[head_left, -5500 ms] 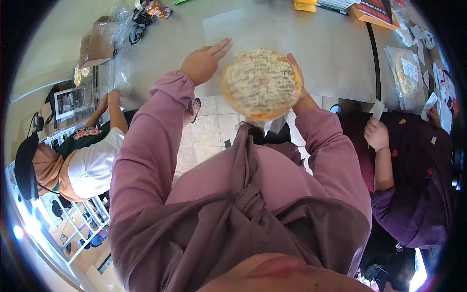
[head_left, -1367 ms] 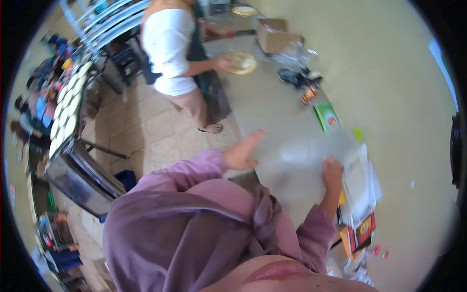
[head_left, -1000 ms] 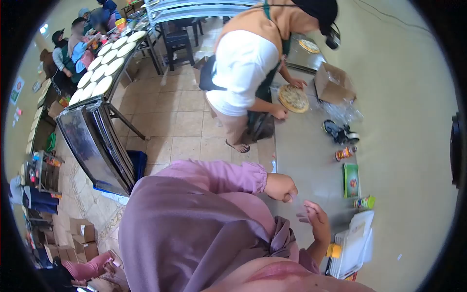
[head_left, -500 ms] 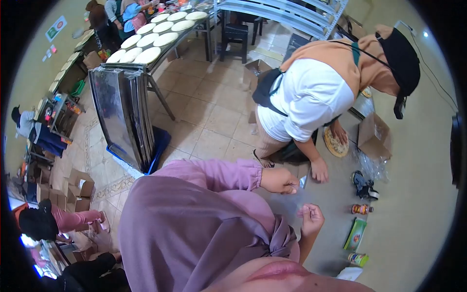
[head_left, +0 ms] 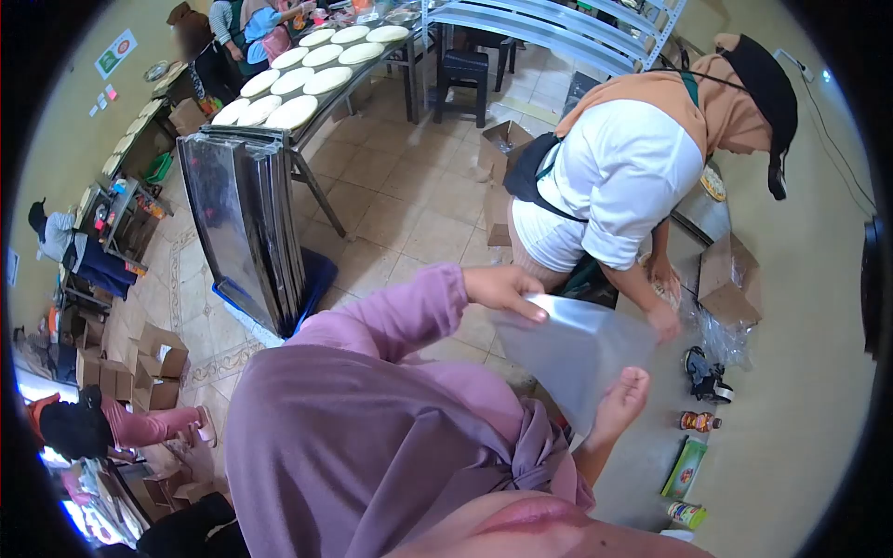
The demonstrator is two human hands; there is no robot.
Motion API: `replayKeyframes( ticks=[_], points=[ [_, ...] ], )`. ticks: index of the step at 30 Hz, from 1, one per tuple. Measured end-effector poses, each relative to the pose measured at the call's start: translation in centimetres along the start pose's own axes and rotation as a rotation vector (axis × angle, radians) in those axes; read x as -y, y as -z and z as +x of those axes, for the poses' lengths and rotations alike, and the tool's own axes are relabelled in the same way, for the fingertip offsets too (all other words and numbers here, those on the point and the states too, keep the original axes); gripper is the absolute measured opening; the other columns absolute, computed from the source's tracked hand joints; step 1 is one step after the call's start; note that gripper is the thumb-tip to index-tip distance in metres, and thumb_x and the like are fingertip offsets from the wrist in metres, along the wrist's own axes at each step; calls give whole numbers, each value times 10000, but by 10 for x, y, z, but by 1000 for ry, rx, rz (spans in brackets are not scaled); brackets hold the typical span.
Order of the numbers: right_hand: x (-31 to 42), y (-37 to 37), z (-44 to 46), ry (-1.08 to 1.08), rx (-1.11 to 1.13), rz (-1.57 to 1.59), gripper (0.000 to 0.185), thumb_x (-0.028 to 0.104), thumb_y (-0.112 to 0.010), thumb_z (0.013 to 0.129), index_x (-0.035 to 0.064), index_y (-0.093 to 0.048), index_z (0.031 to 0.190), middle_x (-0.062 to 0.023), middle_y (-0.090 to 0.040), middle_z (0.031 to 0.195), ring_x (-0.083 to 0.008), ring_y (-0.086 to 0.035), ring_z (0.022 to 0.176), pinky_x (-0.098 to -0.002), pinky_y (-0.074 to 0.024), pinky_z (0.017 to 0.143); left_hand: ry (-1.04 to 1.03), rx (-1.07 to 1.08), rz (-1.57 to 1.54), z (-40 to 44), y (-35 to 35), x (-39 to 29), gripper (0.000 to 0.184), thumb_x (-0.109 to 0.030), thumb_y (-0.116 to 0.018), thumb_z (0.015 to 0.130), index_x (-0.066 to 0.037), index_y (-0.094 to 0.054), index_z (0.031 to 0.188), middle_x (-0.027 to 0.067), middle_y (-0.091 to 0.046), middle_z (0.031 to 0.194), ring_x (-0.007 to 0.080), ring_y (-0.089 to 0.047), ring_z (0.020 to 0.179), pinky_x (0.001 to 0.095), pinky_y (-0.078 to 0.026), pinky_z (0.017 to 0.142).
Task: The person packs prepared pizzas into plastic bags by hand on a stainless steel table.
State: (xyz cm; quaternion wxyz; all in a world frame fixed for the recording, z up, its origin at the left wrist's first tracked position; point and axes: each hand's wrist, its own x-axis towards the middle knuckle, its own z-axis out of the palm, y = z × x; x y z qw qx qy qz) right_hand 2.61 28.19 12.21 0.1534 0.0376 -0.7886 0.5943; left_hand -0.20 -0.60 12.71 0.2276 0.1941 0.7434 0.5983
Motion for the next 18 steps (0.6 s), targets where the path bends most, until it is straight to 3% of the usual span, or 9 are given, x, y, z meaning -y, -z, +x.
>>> replayKeyframes(
  ticks=[2, 3, 5, 10, 13, 15, 17, 18],
  points=[
    [-7, 10, 4, -13, -97, 90, 182, 195, -442, 942, 67, -435, 813, 33, -359, 574, -38, -345, 481, -188, -290, 434, 16, -4, -423, -1, 5, 7, 327, -268, -628, 834, -15, -580, 1035, 58, -628, 925, 116, -587, 847, 257, -456, 770],
    [-8, 13, 4, -23, -181, 180, 180, 203, -437, 945, 73, -431, 821, 35, -353, 574, -37, -340, 476, -186, -285, 422, 18, 7, -421, 0, 2, 8, 327, -268, -628, 834, -15, -580, 1035, 58, -628, 925, 116, -587, 847, 257, -456, 770],
    [-4, 20, 0, -79, -238, 226, 174, 208, -432, 947, 77, -429, 833, 36, -352, 579, -35, -338, 475, -185, -278, 407, -48, 107, -819, 4, -11, 7, 329, -253, -600, 852, -32, -555, 1091, 63, -617, 1009, 153, -590, 915, 267, -442, 833],
    [-23, 39, -12, -106, -365, 288, 171, 219, -427, 949, 84, -419, 844, 36, -367, 603, -28, -344, 476, -178, -268, 373, 57, -79, -521, 29, -55, 15, 197, -236, -554, 885, -50, -610, 917, 28, -641, 845, 127, -605, 809, 251, -448, 706],
    [-43, 51, -23, -181, -367, 285, 166, 217, -441, 944, 61, -457, 889, 21, -435, 645, -38, -414, 522, -178, -346, 429, -27, -164, -397, 35, -57, 7, 189, -232, -570, 877, -51, -618, 901, 20, -637, 821, 112, -594, 773, 245, -447, 691],
    [-78, 64, -31, -186, -152, 185, 208, 186, -487, 922, 11, -498, 1033, -36, -545, 789, -98, -534, 690, -224, -457, 603, -43, -277, -166, 35, -58, -11, 189, -224, -610, 853, -36, -622, 836, 10, -623, 751, 88, -558, 692, 245, -444, 643],
    [-89, 67, -39, -65, -122, 44, 340, 132, -535, 887, -18, -467, 1185, -116, -570, 1010, -174, -549, 930, -293, -454, 810, -101, -319, -4, 40, -60, -18, 228, -255, -640, 831, -36, -616, 774, 5, -599, 683, 79, -533, 636, 248, -434, 583],
    [-77, 70, -44, -94, -144, 6, 375, 115, -548, 875, -21, -450, 1210, -138, -545, 1087, -198, -527, 998, -308, -434, 855, -114, -310, 63, 47, -62, -13, 254, -281, -649, 822, -41, -611, 749, 6, -587, 661, 81, -526, 624, 255, -431, 571]
  ],
)
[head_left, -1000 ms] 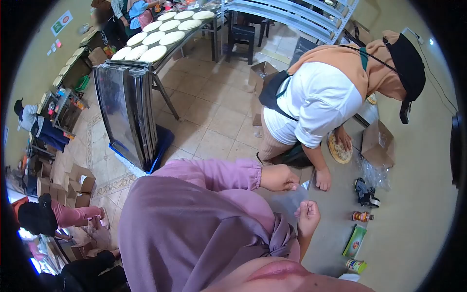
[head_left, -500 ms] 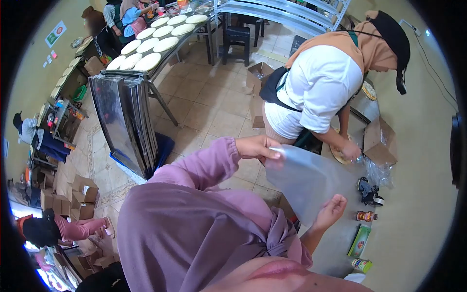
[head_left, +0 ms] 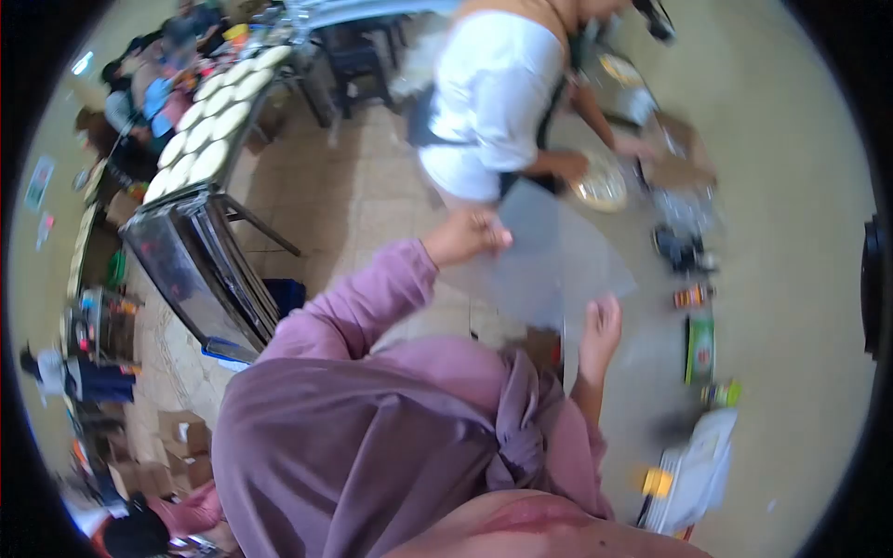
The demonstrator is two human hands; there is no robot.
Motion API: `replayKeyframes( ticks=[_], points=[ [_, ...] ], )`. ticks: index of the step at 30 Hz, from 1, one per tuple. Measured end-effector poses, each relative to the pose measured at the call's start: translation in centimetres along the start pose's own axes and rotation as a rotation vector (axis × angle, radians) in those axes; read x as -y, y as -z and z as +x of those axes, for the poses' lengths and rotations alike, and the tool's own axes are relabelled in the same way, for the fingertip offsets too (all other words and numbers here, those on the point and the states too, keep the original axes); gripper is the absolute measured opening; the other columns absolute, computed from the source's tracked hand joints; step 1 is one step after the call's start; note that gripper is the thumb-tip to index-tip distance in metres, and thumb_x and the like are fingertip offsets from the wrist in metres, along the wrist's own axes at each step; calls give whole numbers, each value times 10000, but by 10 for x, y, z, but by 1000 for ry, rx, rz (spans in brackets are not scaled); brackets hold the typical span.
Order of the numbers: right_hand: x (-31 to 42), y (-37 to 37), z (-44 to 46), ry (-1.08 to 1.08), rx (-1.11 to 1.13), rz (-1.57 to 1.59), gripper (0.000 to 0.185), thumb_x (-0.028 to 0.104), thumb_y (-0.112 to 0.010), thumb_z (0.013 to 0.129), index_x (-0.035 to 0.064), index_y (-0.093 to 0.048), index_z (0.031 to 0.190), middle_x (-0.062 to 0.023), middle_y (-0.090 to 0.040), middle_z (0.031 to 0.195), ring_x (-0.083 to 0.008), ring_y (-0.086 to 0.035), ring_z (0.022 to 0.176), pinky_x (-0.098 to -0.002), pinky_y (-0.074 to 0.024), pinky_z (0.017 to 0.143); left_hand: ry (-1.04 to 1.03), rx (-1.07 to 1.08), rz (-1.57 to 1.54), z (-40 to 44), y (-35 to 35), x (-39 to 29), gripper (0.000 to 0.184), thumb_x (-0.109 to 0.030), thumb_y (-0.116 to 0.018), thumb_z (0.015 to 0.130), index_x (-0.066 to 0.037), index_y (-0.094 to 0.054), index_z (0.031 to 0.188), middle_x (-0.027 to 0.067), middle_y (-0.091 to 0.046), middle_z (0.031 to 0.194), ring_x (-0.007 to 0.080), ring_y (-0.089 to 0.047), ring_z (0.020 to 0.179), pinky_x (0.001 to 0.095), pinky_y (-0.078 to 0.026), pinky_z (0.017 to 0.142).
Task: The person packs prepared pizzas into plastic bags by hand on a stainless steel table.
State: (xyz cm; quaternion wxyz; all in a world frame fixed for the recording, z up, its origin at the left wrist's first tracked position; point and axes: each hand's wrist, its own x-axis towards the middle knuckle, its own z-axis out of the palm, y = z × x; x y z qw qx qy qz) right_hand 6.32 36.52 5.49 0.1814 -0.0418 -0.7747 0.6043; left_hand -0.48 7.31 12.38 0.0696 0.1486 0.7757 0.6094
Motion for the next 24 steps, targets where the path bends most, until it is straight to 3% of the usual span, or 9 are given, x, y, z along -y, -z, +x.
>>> replayKeyframes(
  ticks=[5, 7, 12, 16, 18, 19, 21, 22, 24],
  points=[
    [50, 20, 1, 151, -59, -177, 451, 81, -592, 811, -18, -444, 1226, -180, -492, 1222, -263, -466, 1151, -352, -367, 951, -8, 197, 153, 11, -42, -17, 351, -337, -618, 835, -38, -549, 666, 14, -491, 569, 78, -449, 573, 268, -403, 543],
    [55, 30, 7, 256, -33, -156, 501, 106, -615, 804, 32, -426, 1262, -139, -488, 1253, -234, -461, 1168, -382, -345, 968, 104, 316, 268, 12, -63, -35, 358, -334, -607, 842, -23, -542, 677, 17, -469, 567, 82, -417, 563, 278, -385, 530],
    [71, 47, 19, 348, 303, 14, 604, 98, -644, 751, 47, -393, 1298, -122, -476, 1276, -233, -346, 1269, -385, -251, 1041, -8, 532, 182, 9, -105, -36, 345, -309, -612, 839, -7, -545, 686, 16, -427, 550, 87, -382, 545, 288, -358, 511],
    [74, 68, 22, 460, 480, -120, 534, 79, -645, 726, 80, -474, 1231, -109, -455, 1303, -264, -258, 1319, -373, -206, 1070, 2, 763, 243, 4, -120, -49, 268, -251, -638, 826, -12, -573, 725, -27, -463, 597, 54, -387, 566, 243, -345, 510],
    [74, 79, 18, 658, 618, -601, 312, 79, -638, 719, 77, -602, 1029, -121, -585, 1121, -285, -469, 1156, -344, -364, 962, -15, 820, 251, 2, -127, -50, 213, -217, -656, 823, -16, -610, 770, -70, -505, 637, 20, -398, 583, 197, -336, 508],
    [79, 84, 17, 653, 615, -599, 312, 79, -638, 719, 77, -602, 1029, -121, -585, 1121, -285, -469, 1156, -344, -364, 962, -63, 810, 293, 2, -129, -49, 186, -200, -662, 818, -24, -609, 790, -61, -509, 640, 21, -412, 586, 198, -346, 509],
    [94, 91, 18, 213, 865, -611, 88, 91, -628, 734, 44, -630, 809, -112, -650, 838, -262, -611, 826, -331, -462, 732, -114, 805, 337, 1, -132, -55, 162, -183, -667, 813, -32, -608, 809, -52, -513, 642, 23, -427, 590, 200, -357, 510],
    [89, 95, 16, 209, 859, -611, 88, 91, -628, 734, 44, -630, 809, -112, -650, 838, -262, -611, 826, -331, -462, 732, -83, 772, 293, -2, -133, -63, 148, -162, -668, 809, -34, -604, 844, -41, -522, 656, 27, -445, 598, 200, -369, 513],
    [78, 103, 12, 331, 776, -404, 108, 135, -642, 739, 31, -630, 764, -95, -608, 628, -215, -561, 550, -328, -428, 546, -55, 746, 250, -3, -135, -69, 146, -142, -668, 806, -35, -600, 879, -30, -532, 669, 31, -463, 606, 200, -381, 517]
  ],
)
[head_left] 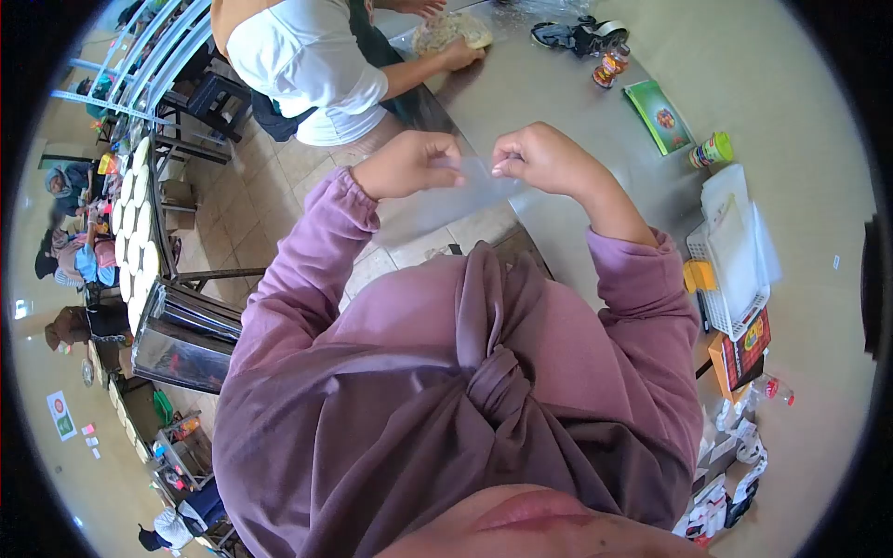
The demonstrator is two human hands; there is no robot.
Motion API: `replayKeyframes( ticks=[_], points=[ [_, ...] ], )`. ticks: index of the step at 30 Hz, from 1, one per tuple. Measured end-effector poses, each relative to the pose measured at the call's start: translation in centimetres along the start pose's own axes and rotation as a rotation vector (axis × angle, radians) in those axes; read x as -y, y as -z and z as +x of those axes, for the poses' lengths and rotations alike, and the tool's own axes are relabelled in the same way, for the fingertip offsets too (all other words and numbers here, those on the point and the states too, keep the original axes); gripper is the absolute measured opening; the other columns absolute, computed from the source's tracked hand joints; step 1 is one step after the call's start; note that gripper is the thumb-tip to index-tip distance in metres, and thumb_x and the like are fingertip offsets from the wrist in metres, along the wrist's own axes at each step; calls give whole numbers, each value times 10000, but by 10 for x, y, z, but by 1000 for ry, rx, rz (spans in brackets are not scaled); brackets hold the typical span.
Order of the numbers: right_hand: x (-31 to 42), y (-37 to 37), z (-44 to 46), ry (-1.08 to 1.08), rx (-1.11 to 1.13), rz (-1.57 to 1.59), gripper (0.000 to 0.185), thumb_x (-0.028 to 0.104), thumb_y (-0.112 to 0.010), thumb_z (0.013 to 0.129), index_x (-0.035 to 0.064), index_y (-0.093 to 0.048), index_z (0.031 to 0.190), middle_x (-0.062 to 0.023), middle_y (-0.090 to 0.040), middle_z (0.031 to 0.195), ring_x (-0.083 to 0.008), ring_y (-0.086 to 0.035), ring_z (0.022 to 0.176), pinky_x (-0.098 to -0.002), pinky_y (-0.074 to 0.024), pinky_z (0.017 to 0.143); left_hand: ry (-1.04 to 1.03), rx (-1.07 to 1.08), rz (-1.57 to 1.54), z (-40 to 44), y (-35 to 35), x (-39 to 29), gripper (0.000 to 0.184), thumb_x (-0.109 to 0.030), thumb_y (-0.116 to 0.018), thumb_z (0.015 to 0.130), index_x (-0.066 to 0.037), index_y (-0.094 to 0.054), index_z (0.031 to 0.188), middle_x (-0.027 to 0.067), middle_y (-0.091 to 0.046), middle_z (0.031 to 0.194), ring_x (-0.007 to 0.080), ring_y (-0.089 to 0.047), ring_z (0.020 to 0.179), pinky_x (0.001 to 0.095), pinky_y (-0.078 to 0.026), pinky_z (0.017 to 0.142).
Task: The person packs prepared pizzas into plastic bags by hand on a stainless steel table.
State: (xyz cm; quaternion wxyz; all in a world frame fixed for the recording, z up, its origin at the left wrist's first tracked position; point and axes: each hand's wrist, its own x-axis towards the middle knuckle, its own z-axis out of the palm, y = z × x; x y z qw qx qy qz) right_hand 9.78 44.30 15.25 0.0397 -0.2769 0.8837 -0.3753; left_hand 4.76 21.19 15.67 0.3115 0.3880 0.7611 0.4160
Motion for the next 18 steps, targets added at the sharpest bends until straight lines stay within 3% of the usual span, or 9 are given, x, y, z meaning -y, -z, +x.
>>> replayKeyframes(
  ticks=[3, 5, 6, 8, 11, 12, 14, 18],
  points=[
    [1, 2, -9, -98, 12, 46, 166, 157, -679, 729, 21, -588, 704, -70, -575, 591, -150, -516, 537, -294, -403, 521, 60, -48, -30, 0, -6, 0, 177, -137, -662, 787, -13, -573, 878, 22, -586, 733, 86, -536, 650, 265, -439, 586],
    [2, 0, -12, -112, -13, 109, 228, 179, -705, 715, 21, -550, 659, -48, -533, 557, -121, -470, 522, -283, -375, 499, -218, -223, 62, 1, -14, -2, 170, -109, -647, 790, -16, -590, 921, 55, -612, 784, 140, -592, 695, 293, -462, 609],
    [3, 0, -14, -121, -36, 170, 297, 201, -732, 701, 22, -512, 615, -25, -491, 523, -91, -423, 507, -272, -348, 477, -219, -216, 62, 0, -16, -8, 170, -109, -647, 790, -16, -590, 921, 55, -612, 784, 140, -592, 695, 293, -462, 609],
    [4, -2, -15, -109, -54, 173, 359, 225, -748, 692, 33, -464, 587, -6, -447, 512, -79, -384, 505, -267, -323, 463, -370, -255, 407, -3, -15, -22, 209, -82, -644, 772, -32, -598, 969, 95, -618, 845, 225, -612, 725, 313, -476, 638],
    [3, -6, -16, -122, -87, 193, 457, 278, -769, 677, 50, -393, 551, 22, -367, 494, -67, -316, 494, -264, -278, 437, -517, -241, 439, 3, -15, -11, 197, -66, -643, 753, -48, -604, 945, 113, -607, 854, 282, -596, 731, 332, -478, 639],
    [2, -8, -16, -145, -101, 211, 491, 307, -774, 673, 58, -371, 543, 31, -332, 487, -67, -286, 485, -266, -258, 426, -522, -235, 438, 2, -16, -8, 197, -66, -643, 753, -48, -604, 945, 113, -607, 854, 282, -596, 731, 332, -478, 639],
    [1, -13, -17, -142, -121, 228, 519, 331, -765, 681, 61, -346, 537, 31, -301, 486, -69, -264, 484, -270, -244, 421, -297, -242, 278, 1, -16, -4, 174, -58, -637, 750, -62, -605, 921, 99, -605, 866, 279, -599, 745, 341, -476, 631],
    [-5, -26, -13, -147, -145, 189, 572, 387, -708, 740, 60, -293, 522, 22, -231, 486, -79, -219, 481, -279, -215, 412, -393, -223, 354, 0, -13, -2, 169, -51, -632, 741, -66, -599, 907, 83, -596, 847, 287, -592, 746, 355, -472, 621]
  ],
)
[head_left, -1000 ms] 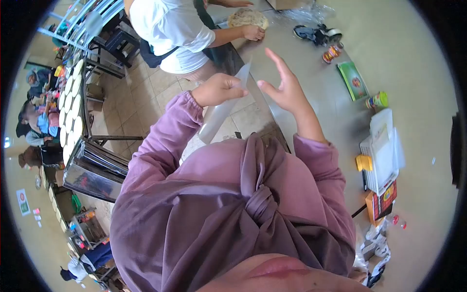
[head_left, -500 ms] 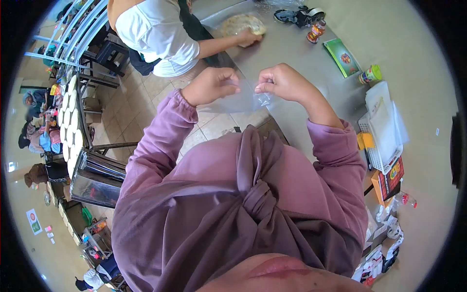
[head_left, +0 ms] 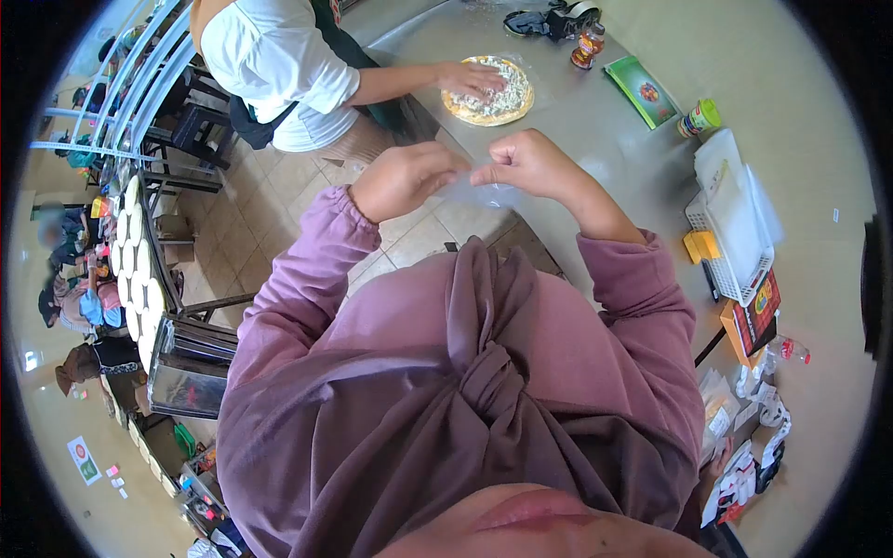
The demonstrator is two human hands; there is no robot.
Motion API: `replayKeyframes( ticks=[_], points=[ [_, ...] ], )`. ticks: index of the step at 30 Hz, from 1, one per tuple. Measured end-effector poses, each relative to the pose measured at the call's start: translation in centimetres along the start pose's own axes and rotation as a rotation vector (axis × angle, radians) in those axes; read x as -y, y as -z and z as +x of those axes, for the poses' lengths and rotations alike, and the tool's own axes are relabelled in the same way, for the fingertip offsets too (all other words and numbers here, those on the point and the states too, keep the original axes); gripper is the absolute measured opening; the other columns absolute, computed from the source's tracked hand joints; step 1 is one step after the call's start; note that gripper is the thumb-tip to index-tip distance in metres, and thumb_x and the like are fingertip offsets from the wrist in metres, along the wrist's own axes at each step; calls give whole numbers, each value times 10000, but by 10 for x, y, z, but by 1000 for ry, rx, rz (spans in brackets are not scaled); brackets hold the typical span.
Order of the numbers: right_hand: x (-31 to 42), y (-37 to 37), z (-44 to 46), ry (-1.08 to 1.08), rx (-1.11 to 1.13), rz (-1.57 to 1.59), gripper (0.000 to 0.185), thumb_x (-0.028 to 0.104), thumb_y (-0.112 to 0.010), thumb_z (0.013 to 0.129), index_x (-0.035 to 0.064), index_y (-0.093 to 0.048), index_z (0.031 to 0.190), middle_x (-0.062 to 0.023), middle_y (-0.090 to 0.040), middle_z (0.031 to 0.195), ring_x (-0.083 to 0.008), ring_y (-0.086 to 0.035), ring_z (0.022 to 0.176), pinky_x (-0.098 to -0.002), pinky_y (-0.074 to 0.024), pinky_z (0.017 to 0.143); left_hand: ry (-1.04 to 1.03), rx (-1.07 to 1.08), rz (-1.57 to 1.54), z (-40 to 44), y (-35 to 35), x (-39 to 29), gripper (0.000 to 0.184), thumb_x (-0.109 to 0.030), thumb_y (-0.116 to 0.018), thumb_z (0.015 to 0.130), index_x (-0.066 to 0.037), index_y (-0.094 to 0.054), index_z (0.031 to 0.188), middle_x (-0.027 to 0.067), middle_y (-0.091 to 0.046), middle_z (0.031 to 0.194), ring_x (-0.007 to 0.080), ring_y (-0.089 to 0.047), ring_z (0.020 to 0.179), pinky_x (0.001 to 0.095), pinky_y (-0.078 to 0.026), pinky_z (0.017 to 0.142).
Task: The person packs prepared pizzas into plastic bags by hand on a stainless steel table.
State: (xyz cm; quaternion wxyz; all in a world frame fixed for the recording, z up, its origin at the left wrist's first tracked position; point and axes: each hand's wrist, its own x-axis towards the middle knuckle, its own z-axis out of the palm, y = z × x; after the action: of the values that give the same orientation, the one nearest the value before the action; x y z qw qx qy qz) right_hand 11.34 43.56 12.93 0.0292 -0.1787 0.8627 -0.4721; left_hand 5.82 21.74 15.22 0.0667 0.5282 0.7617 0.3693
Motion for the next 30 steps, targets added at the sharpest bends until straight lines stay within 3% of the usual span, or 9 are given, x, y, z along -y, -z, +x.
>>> replayKeyframes(
  ticks=[2, 9, 11, 15, 17, 20, 25, 27, 30],
  points=[
    [0, -8, 3, -8, -19, 3, 564, 395, -670, 774, 48, -304, 521, 7, -223, 490, -84, -219, 479, -286, -218, 413, -117, 107, 111, -5, 5, 9, 190, -33, -623, 733, -69, -590, 916, 79, -584, 841, 291, -584, 754, 366, -468, 620],
    [12, -26, 15, -3, 13, 40, 514, 362, -560, 861, -10, -385, 552, -56, -241, 501, -117, -244, 472, -319, -254, 431, -70, 81, 142, -14, 15, 19, 225, -25, -615, 726, -69, -579, 943, 82, -574, 850, 310, -576, 788, 387, -460, 636],
    [15, -30, 18, 13, 17, 20, 484, 327, -565, 852, -12, -390, 555, -67, -254, 499, -120, -252, 469, -320, -257, 433, -2, 257, 212, -18, 21, 26, 246, -40, -609, 734, -67, -573, 975, 102, -575, 858, 322, -575, 802, 393, -457, 653],
    [21, -37, 26, 20, 44, -50, 388, 243, -575, 816, -16, -420, 573, -86, -299, 491, -123, -281, 461, -319, -279, 438, 23, 222, 104, -20, 31, 25, 235, -45, -595, 746, -59, -572, 979, 125, -575, 863, 330, -571, 801, 395, -453, 668],
    [26, -35, 29, -68, 88, -45, 366, 232, -577, 809, -16, -430, 584, -81, -318, 490, -122, -296, 463, -314, -293, 443, 229, 363, 34, -21, 38, 26, 228, -48, -590, 749, -56, -573, 976, 137, -577, 865, 333, -567, 803, 397, -448, 680],
    [13, -32, 32, -156, 212, -40, 328, 219, -579, 808, -16, -466, 609, -62, -367, 497, -111, -332, 472, -309, -319, 456, 53, 298, 21, -27, 40, 35, 217, -38, -583, 742, -52, -574, 958, 133, -580, 856, 339, -564, 794, 395, -445, 674],
    [5, -38, 35, -260, 431, 143, 264, 213, -580, 822, -12, -579, 684, -19, -497, 559, -82, -454, 530, -294, -393, 509, -33, 318, 30, -34, 43, 24, 191, -2, -561, 720, -46, -570, 905, 130, -562, 799, 330, -564, 775, 394, -440, 654],
    [5, -42, 35, -468, 465, 334, 217, 202, -599, 817, -8, -643, 784, -2, -590, 656, -74, -538, 612, -266, -447, 574, -64, 343, 36, -36, 42, 20, 181, 7, -552, 712, -44, -569, 885, 126, -554, 777, 324, -566, 766, 393, -438, 645],
    [-15, -51, 37, -417, 549, 470, 173, 160, -621, 792, -2, -660, 841, -14, -640, 725, -82, -578, 668, -236, -468, 612, -152, 368, 79, -40, 39, 21, 196, 8, -543, 704, -48, -567, 890, 111, -546, 754, 310, -570, 754, 390, -439, 631]
  ],
)
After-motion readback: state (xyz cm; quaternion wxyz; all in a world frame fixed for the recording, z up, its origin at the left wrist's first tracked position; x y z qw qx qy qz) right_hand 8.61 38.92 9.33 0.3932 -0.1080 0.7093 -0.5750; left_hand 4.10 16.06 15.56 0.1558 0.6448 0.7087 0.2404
